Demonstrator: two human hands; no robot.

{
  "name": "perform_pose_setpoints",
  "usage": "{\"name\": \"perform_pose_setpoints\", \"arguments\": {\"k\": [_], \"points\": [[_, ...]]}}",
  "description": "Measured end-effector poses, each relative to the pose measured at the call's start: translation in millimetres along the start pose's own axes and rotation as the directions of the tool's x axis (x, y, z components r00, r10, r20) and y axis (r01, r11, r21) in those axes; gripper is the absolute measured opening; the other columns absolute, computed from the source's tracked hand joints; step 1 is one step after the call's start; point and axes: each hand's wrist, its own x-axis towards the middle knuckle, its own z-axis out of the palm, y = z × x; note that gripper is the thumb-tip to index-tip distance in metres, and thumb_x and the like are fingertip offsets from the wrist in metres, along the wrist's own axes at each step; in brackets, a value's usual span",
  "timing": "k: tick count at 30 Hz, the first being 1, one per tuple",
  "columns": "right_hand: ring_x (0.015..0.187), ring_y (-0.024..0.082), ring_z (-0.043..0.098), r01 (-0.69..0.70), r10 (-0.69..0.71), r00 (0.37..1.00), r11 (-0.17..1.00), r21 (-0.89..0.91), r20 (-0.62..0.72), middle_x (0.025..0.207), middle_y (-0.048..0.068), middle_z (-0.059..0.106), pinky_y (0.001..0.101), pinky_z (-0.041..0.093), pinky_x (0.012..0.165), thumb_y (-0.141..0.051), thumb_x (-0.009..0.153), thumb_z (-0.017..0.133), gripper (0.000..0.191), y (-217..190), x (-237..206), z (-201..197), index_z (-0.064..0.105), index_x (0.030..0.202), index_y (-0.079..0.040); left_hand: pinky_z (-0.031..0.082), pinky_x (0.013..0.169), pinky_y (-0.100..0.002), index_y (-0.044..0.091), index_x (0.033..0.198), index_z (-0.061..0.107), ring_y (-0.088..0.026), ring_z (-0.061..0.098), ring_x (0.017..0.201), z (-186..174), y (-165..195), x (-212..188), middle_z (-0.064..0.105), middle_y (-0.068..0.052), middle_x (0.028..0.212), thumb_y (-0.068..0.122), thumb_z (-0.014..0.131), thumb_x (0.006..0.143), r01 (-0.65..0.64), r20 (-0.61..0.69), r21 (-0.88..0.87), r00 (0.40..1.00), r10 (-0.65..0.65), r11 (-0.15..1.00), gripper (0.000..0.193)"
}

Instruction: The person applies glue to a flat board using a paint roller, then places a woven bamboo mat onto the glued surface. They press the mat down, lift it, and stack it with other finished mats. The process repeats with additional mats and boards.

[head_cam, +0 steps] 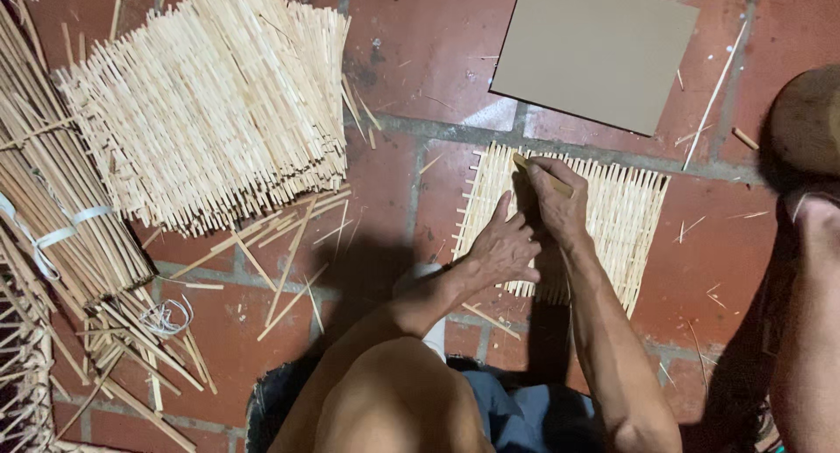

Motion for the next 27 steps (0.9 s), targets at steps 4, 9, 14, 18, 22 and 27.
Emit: {"name": "perform_pose_setpoints", "arguments": {"k": [4, 9, 14, 18, 22, 27], "points": [[0.083, 0.014, 0.066, -0.031, 0.033, 0.999, 0.997, -0.068, 0.020, 0.095, 0.006, 0.075, 0.0294, 0.054, 0.072, -0.025, 0.101, 0.068, 0.026, -6.8, -0.3, -6.1, 0.075, 0.111, -0.002, 0.010, 0.119, -0.073, 0.021, 0.102, 0.077, -0.032, 0.057, 0.121, 1.8, -0.8, -0.5, 0.069, -0.008, 0.103, 0.074, 0.059, 0.082, -0.022, -0.056, -0.004, 0.998, 0.021, 1.000, 0.059], [0.081, 0.013, 0.066, -0.115, 0.117, 0.992, 0.992, -0.060, 0.042, 0.092, 0.006, 0.075, 0.0284, 0.054, 0.071, -0.021, 0.099, 0.067, 0.023, -8.0, 3.2, -7.0, 0.075, 0.108, -0.002, 0.010, 0.121, -0.074, 0.021, 0.110, 0.076, -0.033, 0.053, 0.128, 0.6, -0.2, 4.5, 0.069, -0.010, 0.110, 0.075, 0.055, 0.084, 0.006, -0.023, -0.031, 1.000, -0.007, 0.999, 0.064], [0.083, 0.009, 0.063, -0.060, 0.086, 0.986, 0.983, 0.173, -0.146, 0.092, 0.003, 0.071, 0.0247, 0.053, 0.074, -0.016, 0.098, 0.069, 0.022, 12.1, -36.7, -35.5, 0.073, 0.110, 0.002, 0.008, 0.118, -0.074, 0.024, 0.128, 0.069, -0.038, 0.031, 0.148, -4.6, 10.1, -0.8, 0.054, -0.015, 0.143, 0.078, 0.053, 0.082, 0.003, -0.051, -0.053, 0.999, -0.006, 0.999, 0.073], [0.078, 0.009, 0.062, -0.120, 0.189, 0.928, 0.967, 0.223, -0.322, 0.089, 0.002, 0.070, 0.0247, 0.052, 0.069, -0.014, 0.096, 0.068, 0.022, 37.8, -87.5, -106.7, 0.072, 0.111, 0.002, 0.012, 0.112, -0.076, 0.024, 0.144, 0.055, -0.040, 0.019, 0.151, -5.6, 26.8, -2.4, 0.031, -0.019, 0.161, 0.078, 0.048, 0.084, 0.004, -0.196, -0.028, 0.981, -0.010, 1.000, 0.081], [0.083, 0.008, 0.060, -0.087, 0.096, 0.904, 0.995, 0.040, -0.416, 0.094, 0.002, 0.069, 0.0237, 0.049, 0.073, -0.016, 0.102, 0.069, 0.024, 55.2, -101.5, -171.3, 0.073, 0.116, 0.002, 0.012, 0.111, -0.074, 0.020, 0.150, 0.045, -0.033, 0.017, 0.151, -2.0, 54.5, 29.1, 0.025, -0.018, 0.164, 0.078, 0.041, 0.093, -0.061, -0.034, 0.056, 0.997, 0.063, 0.997, 0.081], [0.085, 0.009, 0.063, -0.050, 0.052, 0.935, 0.999, 0.014, -0.352, 0.096, 0.004, 0.072, 0.0253, 0.052, 0.076, -0.020, 0.100, 0.070, 0.027, 56.8, -67.7, -184.6, 0.073, 0.116, 0.002, 0.010, 0.120, -0.070, 0.026, 0.156, 0.041, -0.029, 0.019, 0.157, 7.2, 69.1, 71.8, 0.027, -0.009, 0.169, 0.076, 0.040, 0.094, -0.282, -0.174, 0.085, 0.940, 0.293, 0.956, 0.079]]}}
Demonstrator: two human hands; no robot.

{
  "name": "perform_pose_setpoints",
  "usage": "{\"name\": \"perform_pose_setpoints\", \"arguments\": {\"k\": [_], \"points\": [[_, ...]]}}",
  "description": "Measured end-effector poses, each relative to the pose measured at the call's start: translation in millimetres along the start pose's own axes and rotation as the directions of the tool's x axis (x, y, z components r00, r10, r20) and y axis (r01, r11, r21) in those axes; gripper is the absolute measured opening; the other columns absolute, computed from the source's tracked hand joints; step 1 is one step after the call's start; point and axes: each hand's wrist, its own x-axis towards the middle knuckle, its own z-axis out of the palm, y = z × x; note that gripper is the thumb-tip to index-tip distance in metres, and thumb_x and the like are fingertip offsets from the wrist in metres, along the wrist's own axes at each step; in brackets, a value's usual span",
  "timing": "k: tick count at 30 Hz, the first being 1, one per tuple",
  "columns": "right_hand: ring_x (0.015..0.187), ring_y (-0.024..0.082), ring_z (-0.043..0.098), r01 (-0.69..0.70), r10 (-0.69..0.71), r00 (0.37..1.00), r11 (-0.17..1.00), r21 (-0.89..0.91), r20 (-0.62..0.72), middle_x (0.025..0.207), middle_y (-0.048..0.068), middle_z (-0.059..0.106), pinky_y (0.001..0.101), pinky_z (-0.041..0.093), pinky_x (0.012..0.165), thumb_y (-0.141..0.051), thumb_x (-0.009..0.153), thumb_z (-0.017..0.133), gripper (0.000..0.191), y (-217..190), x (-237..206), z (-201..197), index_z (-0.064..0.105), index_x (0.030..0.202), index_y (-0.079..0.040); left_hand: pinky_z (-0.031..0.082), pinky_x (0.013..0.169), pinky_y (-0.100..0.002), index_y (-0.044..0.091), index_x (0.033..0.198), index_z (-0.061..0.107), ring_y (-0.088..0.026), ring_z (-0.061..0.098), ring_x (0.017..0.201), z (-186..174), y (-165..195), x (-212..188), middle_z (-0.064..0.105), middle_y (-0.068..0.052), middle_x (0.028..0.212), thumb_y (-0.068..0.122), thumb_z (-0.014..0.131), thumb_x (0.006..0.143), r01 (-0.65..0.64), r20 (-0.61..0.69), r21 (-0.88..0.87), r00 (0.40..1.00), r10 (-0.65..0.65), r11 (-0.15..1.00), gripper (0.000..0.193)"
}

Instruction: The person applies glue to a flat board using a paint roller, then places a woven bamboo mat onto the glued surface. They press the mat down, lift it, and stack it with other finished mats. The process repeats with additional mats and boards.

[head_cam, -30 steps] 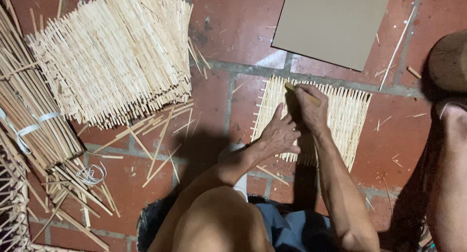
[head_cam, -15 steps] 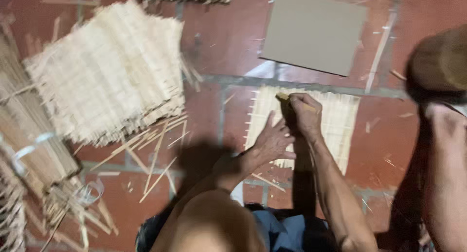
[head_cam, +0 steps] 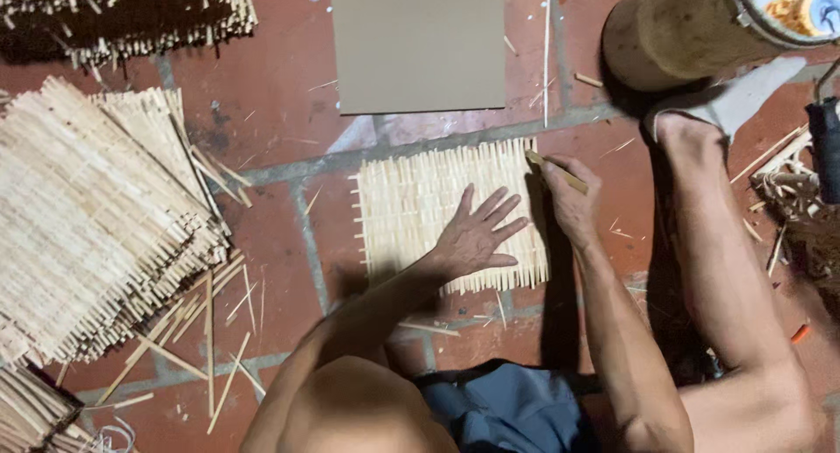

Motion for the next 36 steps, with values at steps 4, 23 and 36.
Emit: {"name": "perform_pose_setpoints", "arguments": {"k": [4, 23, 36], "points": [[0.083, 0.009, 0.066, -0.166, 0.164, 0.983, 0.986, 0.017, 0.085, 0.093, 0.002, 0.074, 0.0238, 0.053, 0.074, -0.023, 0.098, 0.069, 0.029, -1.9, 25.8, 2.3, 0.072, 0.118, -0.002, 0.007, 0.121, -0.069, 0.027, 0.158, 0.039, -0.029, 0.017, 0.157, 8.8, -5.8, 6.0, 0.024, -0.009, 0.169, 0.075, 0.041, 0.093, -0.016, -0.002, -0.037, 1.000, 0.016, 0.999, 0.081], [0.094, 0.018, 0.072, 0.037, 0.000, 0.984, 0.977, -0.208, 0.179, 0.104, 0.011, 0.077, 0.0314, 0.058, 0.084, -0.020, 0.102, 0.067, 0.024, -8.1, -60.4, -35.7, 0.071, 0.117, -0.001, 0.004, 0.120, -0.074, 0.029, 0.157, 0.039, -0.031, 0.014, 0.157, 38.6, 4.8, 4.6, 0.024, -0.008, 0.169, 0.072, 0.046, 0.094, 0.012, 0.036, -0.082, 0.999, -0.010, 0.997, 0.077], [0.067, 0.042, 0.071, -0.211, 0.435, 0.857, 0.786, -0.582, 0.277, 0.092, 0.019, 0.075, 0.0529, 0.057, 0.057, -0.020, 0.095, 0.058, 0.040, -11.3, -206.8, -66.8, 0.059, 0.134, -0.011, 0.005, 0.113, -0.081, 0.032, 0.148, 0.052, -0.045, 0.015, 0.153, 3.7, 34.4, 5.4, 0.021, -0.019, 0.166, 0.067, 0.067, 0.082, 0.074, 0.131, -0.081, 0.989, -0.063, 0.994, 0.077]]}}
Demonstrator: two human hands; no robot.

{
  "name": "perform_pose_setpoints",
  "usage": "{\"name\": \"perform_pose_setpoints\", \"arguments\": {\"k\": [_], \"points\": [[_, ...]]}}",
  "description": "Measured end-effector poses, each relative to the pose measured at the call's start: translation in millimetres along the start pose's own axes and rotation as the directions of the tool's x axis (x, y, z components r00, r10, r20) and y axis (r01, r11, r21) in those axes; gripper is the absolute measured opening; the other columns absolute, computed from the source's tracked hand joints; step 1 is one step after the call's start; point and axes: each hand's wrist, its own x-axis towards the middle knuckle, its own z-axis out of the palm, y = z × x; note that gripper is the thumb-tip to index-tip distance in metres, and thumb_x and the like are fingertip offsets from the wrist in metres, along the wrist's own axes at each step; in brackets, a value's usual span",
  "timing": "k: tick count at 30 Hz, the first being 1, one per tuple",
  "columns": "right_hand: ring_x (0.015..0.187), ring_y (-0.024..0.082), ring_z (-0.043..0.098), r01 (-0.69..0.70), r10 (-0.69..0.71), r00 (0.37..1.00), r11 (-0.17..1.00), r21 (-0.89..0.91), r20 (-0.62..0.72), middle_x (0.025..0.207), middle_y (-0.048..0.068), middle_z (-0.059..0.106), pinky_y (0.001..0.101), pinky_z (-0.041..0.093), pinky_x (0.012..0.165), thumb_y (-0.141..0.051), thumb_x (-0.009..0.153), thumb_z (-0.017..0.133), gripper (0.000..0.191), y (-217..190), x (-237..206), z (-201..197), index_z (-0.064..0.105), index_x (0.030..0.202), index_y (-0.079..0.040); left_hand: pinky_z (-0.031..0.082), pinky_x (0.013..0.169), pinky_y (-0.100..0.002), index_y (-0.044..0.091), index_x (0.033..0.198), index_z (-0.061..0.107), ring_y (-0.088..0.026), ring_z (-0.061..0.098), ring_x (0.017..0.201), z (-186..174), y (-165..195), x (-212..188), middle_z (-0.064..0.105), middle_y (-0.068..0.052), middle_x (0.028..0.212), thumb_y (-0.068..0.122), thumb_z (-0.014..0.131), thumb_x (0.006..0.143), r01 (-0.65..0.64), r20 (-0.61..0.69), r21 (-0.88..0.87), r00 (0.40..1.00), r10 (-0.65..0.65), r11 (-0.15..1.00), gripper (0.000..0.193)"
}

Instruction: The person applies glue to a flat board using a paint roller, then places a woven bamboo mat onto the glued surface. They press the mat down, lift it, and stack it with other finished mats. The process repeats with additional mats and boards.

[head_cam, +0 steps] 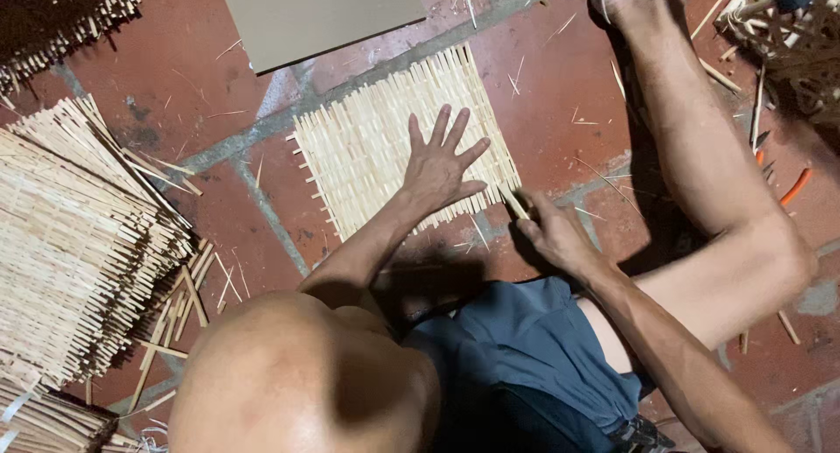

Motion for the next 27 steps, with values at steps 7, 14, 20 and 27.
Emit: {"name": "perform_pose_setpoints", "arguments": {"k": [7, 14, 20, 27], "points": [[0.061, 0.040, 0.067, 0.135, -0.142, 0.990, 0.953, -0.271, -0.006, 0.071, 0.024, 0.067, 0.0522, 0.052, 0.059, -0.022, 0.097, 0.061, 0.019, 12.2, 16.3, 20.6, 0.066, 0.098, -0.003, 0.008, 0.111, -0.081, 0.027, 0.149, 0.050, -0.051, 0.011, 0.152, -13.8, 14.6, 8.6, 0.017, -0.025, 0.166, 0.061, 0.082, 0.070, 0.072, 0.123, 0.022, 0.990, -0.074, 0.997, 0.092], [0.069, 0.045, 0.067, 0.082, -0.087, 0.996, 0.937, -0.340, 0.001, 0.075, 0.025, 0.068, 0.0562, 0.051, 0.065, -0.027, 0.096, 0.060, 0.024, -14.3, 18.3, 9.5, 0.065, 0.103, -0.004, 0.008, 0.111, -0.082, 0.020, 0.151, 0.049, -0.055, 0.008, 0.151, -6.1, 20.1, 11.9, 0.014, -0.030, 0.164, 0.055, 0.086, 0.064, 0.102, 0.127, 0.013, 0.987, -0.102, 0.995, 0.101], [0.074, 0.048, 0.066, 0.037, -0.033, 0.999, 0.946, -0.323, 0.020, 0.080, 0.026, 0.069, 0.0580, 0.051, 0.068, -0.026, 0.096, 0.060, 0.024, -34.8, 13.4, -3.3, 0.065, 0.103, -0.004, 0.007, 0.112, -0.080, 0.021, 0.151, 0.050, -0.054, 0.008, 0.151, -2.7, 20.7, 8.8, 0.014, -0.029, 0.165, 0.053, 0.082, 0.068, 0.087, 0.097, 0.011, 0.991, -0.087, 0.996, 0.094], [0.078, 0.047, 0.067, 0.136, -0.147, 0.989, 0.932, -0.336, -0.005, 0.083, 0.028, 0.069, 0.0566, 0.052, 0.072, -0.026, 0.094, 0.059, 0.023, -31.8, 1.5, 20.0, 0.068, 0.097, -0.006, -0.002, 0.125, -0.064, 0.025, 0.152, 0.047, -0.031, 0.004, 0.159, -25.7, -11.8, -1.1, 0.012, -0.012, 0.171, 0.034, 0.077, 0.071, 0.017, 0.209, -0.174, 0.978, 0.020, 0.985, 0.087]]}}
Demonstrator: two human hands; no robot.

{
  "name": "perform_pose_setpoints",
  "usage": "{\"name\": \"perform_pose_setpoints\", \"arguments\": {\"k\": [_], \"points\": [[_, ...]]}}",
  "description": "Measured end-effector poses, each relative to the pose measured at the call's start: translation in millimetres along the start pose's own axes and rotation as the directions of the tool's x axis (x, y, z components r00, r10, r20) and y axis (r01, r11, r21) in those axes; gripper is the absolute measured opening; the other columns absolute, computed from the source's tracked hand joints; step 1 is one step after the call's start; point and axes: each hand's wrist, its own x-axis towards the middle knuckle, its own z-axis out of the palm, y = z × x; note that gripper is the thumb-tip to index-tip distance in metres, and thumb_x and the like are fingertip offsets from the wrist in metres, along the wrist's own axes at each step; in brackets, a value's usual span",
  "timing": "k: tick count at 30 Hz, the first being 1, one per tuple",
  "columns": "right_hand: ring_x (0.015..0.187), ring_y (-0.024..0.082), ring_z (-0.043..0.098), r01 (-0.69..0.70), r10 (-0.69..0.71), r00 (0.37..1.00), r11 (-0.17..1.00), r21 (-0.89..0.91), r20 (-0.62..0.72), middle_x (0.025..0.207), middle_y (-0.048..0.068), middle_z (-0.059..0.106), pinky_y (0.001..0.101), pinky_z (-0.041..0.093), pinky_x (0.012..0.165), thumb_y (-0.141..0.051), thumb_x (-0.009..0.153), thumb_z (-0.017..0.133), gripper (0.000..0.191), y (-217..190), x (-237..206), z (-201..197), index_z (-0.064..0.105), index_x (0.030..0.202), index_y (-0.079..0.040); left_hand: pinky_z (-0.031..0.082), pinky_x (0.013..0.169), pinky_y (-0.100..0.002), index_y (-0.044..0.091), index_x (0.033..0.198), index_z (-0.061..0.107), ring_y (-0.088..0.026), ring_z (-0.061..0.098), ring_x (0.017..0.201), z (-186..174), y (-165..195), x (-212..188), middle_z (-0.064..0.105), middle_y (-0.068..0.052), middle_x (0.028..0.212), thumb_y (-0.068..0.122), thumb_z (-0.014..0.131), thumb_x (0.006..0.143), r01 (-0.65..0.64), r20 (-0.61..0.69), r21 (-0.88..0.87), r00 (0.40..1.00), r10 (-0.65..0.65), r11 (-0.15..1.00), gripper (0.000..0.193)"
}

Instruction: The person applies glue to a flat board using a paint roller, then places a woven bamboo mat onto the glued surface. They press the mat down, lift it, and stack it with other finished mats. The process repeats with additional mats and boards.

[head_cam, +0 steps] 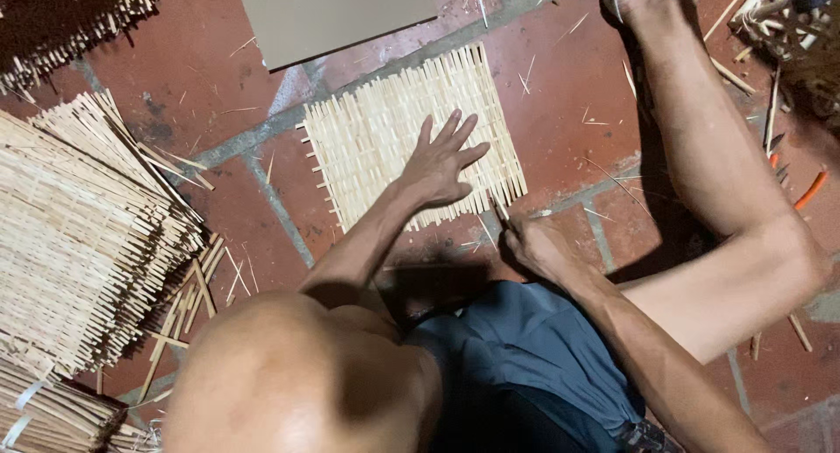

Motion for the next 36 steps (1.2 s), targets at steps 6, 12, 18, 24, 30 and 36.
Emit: {"name": "perform_pose_setpoints", "arguments": {"k": [6, 12, 18, 24, 30, 36], "points": [[0.081, 0.049, 0.066, 0.125, -0.134, 0.990, 0.976, 0.176, 0.044, 0.086, 0.029, 0.067, 0.0570, 0.051, 0.072, -0.016, 0.092, 0.059, 0.018, 2.9, 21.8, 27.4, 0.065, 0.097, 0.000, -0.003, 0.124, -0.062, 0.022, 0.155, 0.040, -0.029, 0.001, 0.158, -8.5, -4.4, -2.8, 0.008, -0.012, 0.170, 0.015, 0.075, 0.061, -0.017, 0.109, 0.069, 0.994, 0.009, 0.998, 0.100], [0.083, 0.051, 0.066, 0.092, -0.097, 0.995, 0.981, 0.173, 0.018, 0.086, 0.031, 0.067, 0.0574, 0.052, 0.074, -0.019, 0.092, 0.063, 0.021, 6.3, 31.4, 50.0, 0.066, 0.092, 0.001, -0.001, 0.125, -0.061, 0.021, 0.156, 0.043, -0.029, 0.002, 0.158, -6.2, -11.5, -3.1, 0.010, -0.010, 0.171, 0.001, 0.064, 0.063, -0.056, 0.052, 0.063, 0.997, 0.053, 0.996, 0.097], [0.084, 0.051, 0.066, 0.047, -0.051, 0.998, 0.985, 0.164, 0.021, 0.087, 0.031, 0.067, 0.0581, 0.052, 0.074, -0.023, 0.094, 0.063, 0.024, 11.7, 44.9, 60.8, 0.066, 0.093, 0.001, -0.002, 0.125, -0.060, 0.025, 0.154, 0.043, -0.027, 0.002, 0.158, 0.6, -12.9, -0.1, 0.009, -0.008, 0.171, -0.004, 0.058, 0.068, -0.038, 0.093, 0.078, 0.995, 0.031, 0.996, 0.092], [0.081, 0.050, 0.066, 0.069, -0.070, 0.998, 0.987, 0.146, -0.002, 0.085, 0.030, 0.068, 0.0578, 0.052, 0.071, -0.023, 0.093, 0.063, 0.024, 2.9, 37.2, 50.6, 0.067, 0.094, 0.001, 0.000, 0.125, -0.061, 0.024, 0.156, 0.045, -0.029, 0.002, 0.158, 14.5, -30.4, 12.0, 0.010, -0.010, 0.172, -0.008, 0.056, 0.073, -0.075, 0.074, 0.029, 0.995, 0.073, 0.997, 0.090], [0.066, 0.044, 0.070, -0.040, 0.026, 0.995, 0.988, 0.146, 0.093, 0.078, 0.027, 0.069, 0.0527, 0.057, 0.064, -0.022, 0.098, 0.055, 0.023, -27.3, 16.7, 42.9, 0.068, 0.101, -0.002, 0.007, 0.131, -0.061, 0.019, 0.159, 0.047, -0.027, 0.013, 0.162, 25.1, -72.9, -23.3, 0.024, -0.007, 0.174, 0.033, 0.057, 0.103, -0.070, -0.267, -0.004, 0.961, 0.067, 0.998, 0.058], [0.076, 0.051, 0.066, 0.170, -0.163, 0.985, 0.973, 0.159, -0.056, 0.081, 0.032, 0.067, 0.0589, 0.053, 0.070, -0.020, 0.091, 0.064, 0.021, -61.1, 32.4, 83.3, 0.070, 0.090, 0.001, 0.006, 0.122, -0.069, 0.027, 0.156, 0.045, -0.033, 0.016, 0.156, 25.0, -90.1, -51.5, 0.024, -0.011, 0.168, 0.068, 0.058, 0.093, 0.010, -0.371, 0.200, 0.926, 0.066, 0.980, 0.075]]}}
